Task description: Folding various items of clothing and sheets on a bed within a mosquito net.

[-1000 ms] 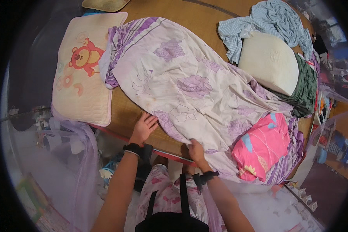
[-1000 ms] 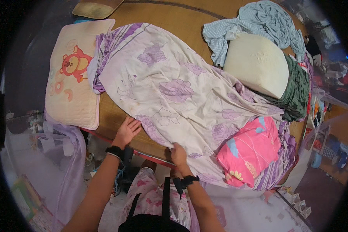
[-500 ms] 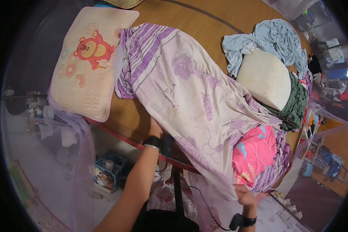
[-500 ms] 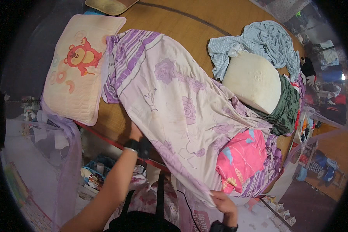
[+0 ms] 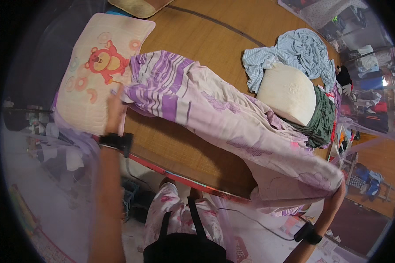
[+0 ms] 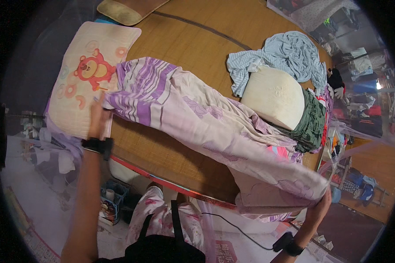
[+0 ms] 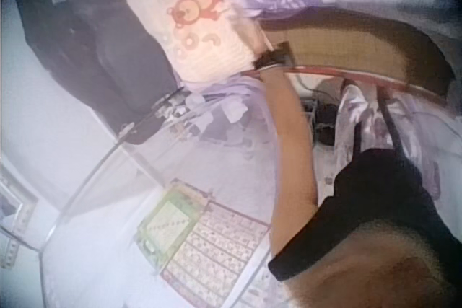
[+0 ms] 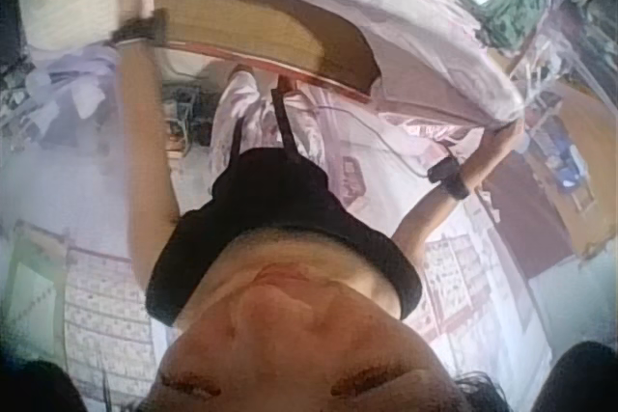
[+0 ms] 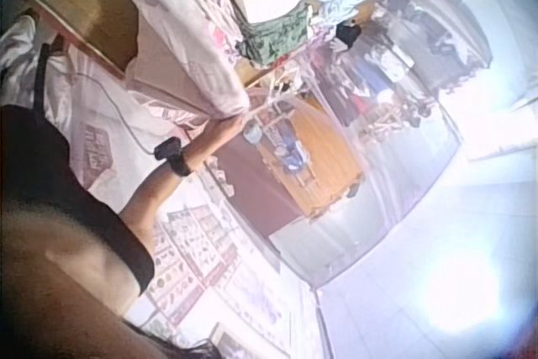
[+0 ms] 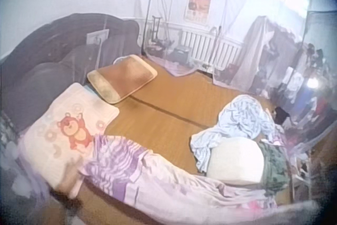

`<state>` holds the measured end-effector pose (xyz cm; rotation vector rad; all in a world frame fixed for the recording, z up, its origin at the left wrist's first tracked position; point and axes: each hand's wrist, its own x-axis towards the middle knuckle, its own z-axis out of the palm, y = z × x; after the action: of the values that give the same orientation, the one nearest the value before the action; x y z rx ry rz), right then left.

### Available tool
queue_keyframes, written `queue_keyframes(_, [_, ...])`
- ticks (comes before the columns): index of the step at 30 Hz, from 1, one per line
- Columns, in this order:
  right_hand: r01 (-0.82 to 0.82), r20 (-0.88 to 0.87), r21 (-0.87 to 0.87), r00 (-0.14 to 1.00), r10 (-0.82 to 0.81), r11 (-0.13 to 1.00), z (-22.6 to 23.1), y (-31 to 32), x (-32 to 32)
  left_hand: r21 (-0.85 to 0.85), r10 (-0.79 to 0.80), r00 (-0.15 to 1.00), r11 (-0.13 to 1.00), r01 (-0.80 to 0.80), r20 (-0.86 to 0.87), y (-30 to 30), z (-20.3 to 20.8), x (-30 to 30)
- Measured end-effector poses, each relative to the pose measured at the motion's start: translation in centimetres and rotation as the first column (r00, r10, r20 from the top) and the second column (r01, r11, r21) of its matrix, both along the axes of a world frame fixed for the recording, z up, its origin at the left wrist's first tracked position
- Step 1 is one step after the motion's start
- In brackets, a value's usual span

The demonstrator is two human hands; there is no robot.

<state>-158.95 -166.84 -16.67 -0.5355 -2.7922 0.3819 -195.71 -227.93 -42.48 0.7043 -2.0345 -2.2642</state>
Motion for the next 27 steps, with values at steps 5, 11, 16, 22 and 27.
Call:
queue_keyframes(5, [-0.064, -0.334, -0.808, 0.869, -0.365, 0.586, -3.8, 2.7, -9.3, -0.542, -0.085, 0.994, 0.84, 0.032, -0.073, -5.2, 14.5, -3.1])
queue_keyframes(11, [0.031, -0.057, -0.367, 0.997, -0.056, 0.93, -14.8, -5.5, -18.3, -0.425, -0.215, 0.971, 0.873, 0.239, 0.104, -8.3, 8.8, -2.9])
queue_keyframes(16, [-0.211, 0.179, -0.479, 0.927, 0.33, 0.852, -23.5, -16.8, -12.9, -0.309, -0.004, 0.88, 0.936, 0.17, 0.475, -9.7, -6.7, 5.3])
queue_keyframes(22, [-0.274, 0.385, -0.541, 0.759, 0.524, 0.795, -32.3, -23.6, -7.7, 0.193, -0.15, 0.823, 0.98, 0.051, 0.547, -4.8, -13.9, 10.2])
queue_keyframes(27, [-0.416, 0.521, -0.282, 0.691, 0.502, 0.865, -38.1, -29.0, -7.7, 0.284, 0.039, 0.847, 0.933, -0.221, 0.53, -5.7, -12.6, 8.2])
